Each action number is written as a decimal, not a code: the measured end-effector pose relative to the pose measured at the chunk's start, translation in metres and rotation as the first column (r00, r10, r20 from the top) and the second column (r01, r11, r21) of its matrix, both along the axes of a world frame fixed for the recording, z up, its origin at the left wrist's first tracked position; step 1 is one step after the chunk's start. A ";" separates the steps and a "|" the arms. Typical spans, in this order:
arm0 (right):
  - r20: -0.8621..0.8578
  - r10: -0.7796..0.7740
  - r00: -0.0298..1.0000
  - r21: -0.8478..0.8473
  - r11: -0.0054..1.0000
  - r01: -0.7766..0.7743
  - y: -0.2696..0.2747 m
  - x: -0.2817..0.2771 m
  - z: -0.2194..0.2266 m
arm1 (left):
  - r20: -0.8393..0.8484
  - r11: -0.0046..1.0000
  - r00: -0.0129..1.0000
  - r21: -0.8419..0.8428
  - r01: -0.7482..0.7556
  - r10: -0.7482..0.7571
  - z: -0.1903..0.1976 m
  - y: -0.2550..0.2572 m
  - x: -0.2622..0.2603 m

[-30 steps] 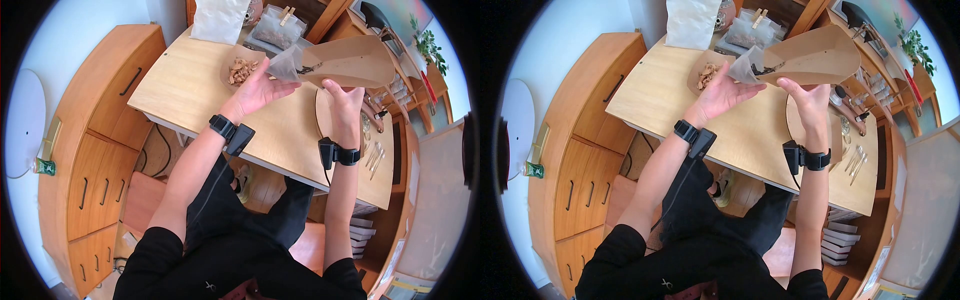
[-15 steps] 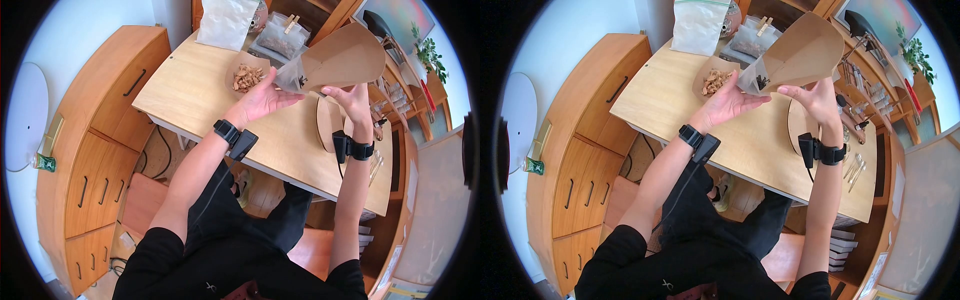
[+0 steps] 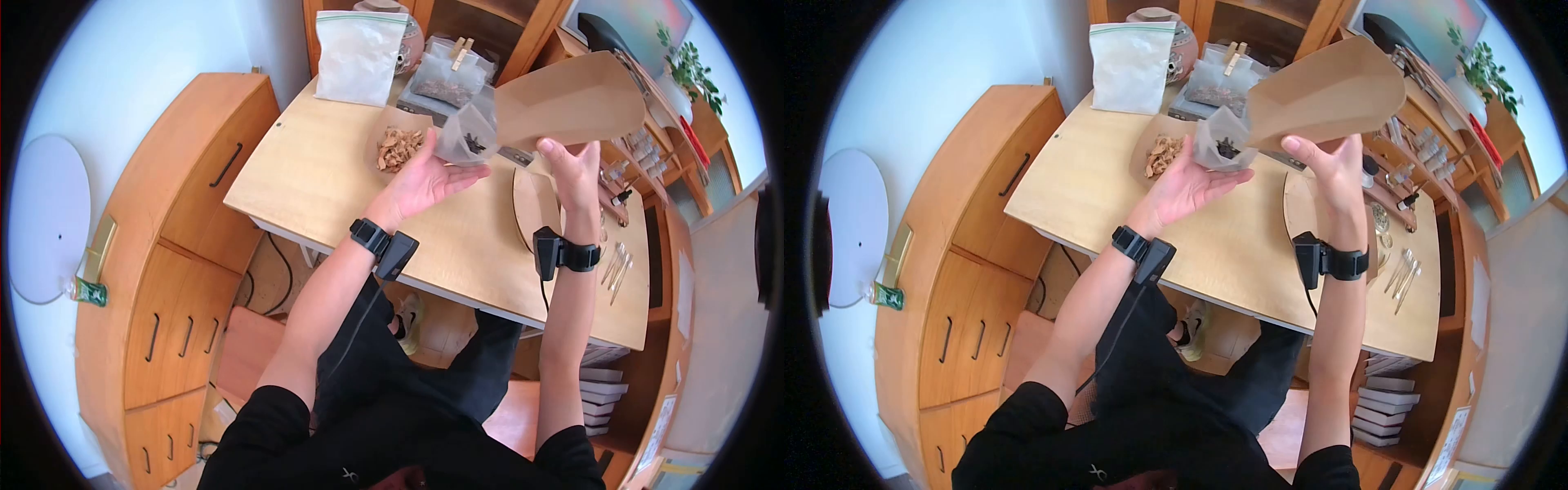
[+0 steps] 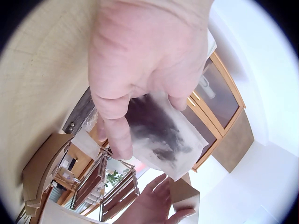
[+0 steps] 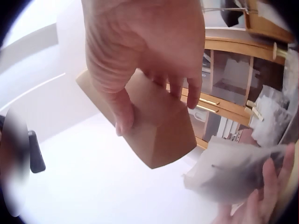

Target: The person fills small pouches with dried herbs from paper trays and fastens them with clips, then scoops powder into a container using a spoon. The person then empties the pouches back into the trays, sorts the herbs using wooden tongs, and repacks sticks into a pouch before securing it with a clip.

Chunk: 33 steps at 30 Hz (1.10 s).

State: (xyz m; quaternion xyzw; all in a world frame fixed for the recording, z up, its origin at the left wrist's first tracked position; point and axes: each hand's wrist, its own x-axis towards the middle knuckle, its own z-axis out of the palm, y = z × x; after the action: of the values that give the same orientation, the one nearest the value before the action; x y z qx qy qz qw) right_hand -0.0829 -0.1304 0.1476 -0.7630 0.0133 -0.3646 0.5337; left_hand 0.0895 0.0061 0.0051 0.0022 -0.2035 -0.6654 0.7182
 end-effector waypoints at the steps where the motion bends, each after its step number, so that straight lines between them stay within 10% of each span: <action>1: 0.013 -0.017 1.000 0.007 1.000 0.017 -0.001 0.000 -0.006 | -0.002 1.000 1.000 -0.014 -0.027 0.027 0.001 0.001 0.000; 7: 0.354 0.089 0.931 0.598 0.744 -0.299 -0.007 -0.008 -0.036 | -0.244 0.991 0.969 -0.124 -0.056 0.024 0.000 -0.001 0.008; 21: 0.399 0.381 0.834 0.898 0.024 -0.440 0.041 -0.020 -0.120 | -0.384 0.963 0.895 -0.051 -0.265 0.226 -0.001 0.003 0.019; 33: 0.271 0.496 0.825 0.958 -0.057 -0.280 0.057 -0.051 -0.146 | -0.038 0.973 0.980 0.136 -0.187 0.194 0.047 0.002 0.043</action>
State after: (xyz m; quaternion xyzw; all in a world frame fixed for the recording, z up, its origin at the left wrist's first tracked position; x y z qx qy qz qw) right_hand -0.1341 -0.0731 0.0012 -0.1963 0.0788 -0.0264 0.9770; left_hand 0.1327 0.0081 0.0524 0.0521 -0.1395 -0.6052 0.7820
